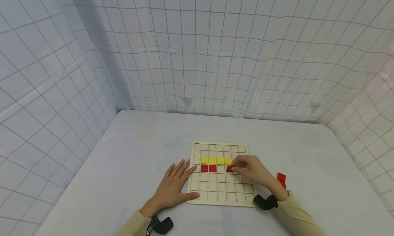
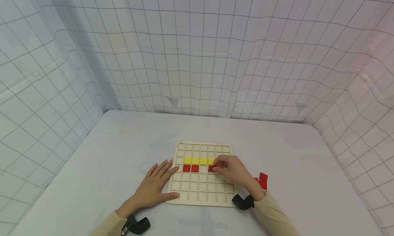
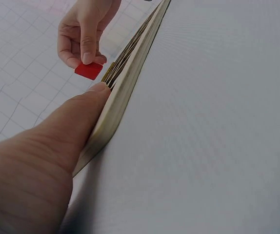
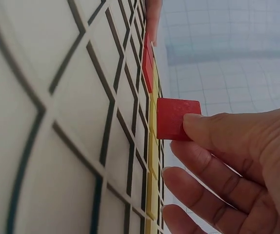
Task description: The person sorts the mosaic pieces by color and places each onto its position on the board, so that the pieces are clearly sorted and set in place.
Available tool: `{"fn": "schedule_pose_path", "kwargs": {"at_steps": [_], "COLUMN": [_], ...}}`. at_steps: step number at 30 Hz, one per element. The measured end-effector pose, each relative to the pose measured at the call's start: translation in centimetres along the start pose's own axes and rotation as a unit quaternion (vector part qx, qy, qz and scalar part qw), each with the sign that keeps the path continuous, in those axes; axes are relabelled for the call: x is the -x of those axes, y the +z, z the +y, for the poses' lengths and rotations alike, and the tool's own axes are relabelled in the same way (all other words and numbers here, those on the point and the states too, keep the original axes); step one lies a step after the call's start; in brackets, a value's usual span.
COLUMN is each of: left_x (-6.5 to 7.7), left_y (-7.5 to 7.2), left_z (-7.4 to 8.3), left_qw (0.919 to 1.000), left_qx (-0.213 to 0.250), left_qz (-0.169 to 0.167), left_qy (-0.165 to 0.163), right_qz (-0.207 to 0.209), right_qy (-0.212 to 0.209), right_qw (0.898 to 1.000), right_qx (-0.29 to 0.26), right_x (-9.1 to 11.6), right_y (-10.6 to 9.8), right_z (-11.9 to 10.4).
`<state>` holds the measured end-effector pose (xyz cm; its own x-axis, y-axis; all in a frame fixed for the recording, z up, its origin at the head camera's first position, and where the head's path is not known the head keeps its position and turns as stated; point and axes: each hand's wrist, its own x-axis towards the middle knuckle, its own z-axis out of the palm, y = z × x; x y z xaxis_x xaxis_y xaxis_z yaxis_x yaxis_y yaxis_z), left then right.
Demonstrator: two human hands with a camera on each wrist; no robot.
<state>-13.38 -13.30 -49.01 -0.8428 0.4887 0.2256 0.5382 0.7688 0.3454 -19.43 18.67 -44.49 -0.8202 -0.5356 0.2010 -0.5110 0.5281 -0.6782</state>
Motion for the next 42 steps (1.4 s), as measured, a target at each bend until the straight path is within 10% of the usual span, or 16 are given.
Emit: {"fn": "schedule_pose_path", "kwargs": {"at_steps": [42], "left_x": [-0.1], "left_y": [0.2], "left_z": [-0.1], "left_qw": [0.9998], "left_qx": [-0.002], "left_qz": [0.016], "left_qy": [0.007], "right_qz": [0.031], "right_qy": [0.026], "right_qw": [0.993], "right_qx": [0.115], "right_x": [-2.2], "right_y": [2.8], "right_z": [-1.2]}}
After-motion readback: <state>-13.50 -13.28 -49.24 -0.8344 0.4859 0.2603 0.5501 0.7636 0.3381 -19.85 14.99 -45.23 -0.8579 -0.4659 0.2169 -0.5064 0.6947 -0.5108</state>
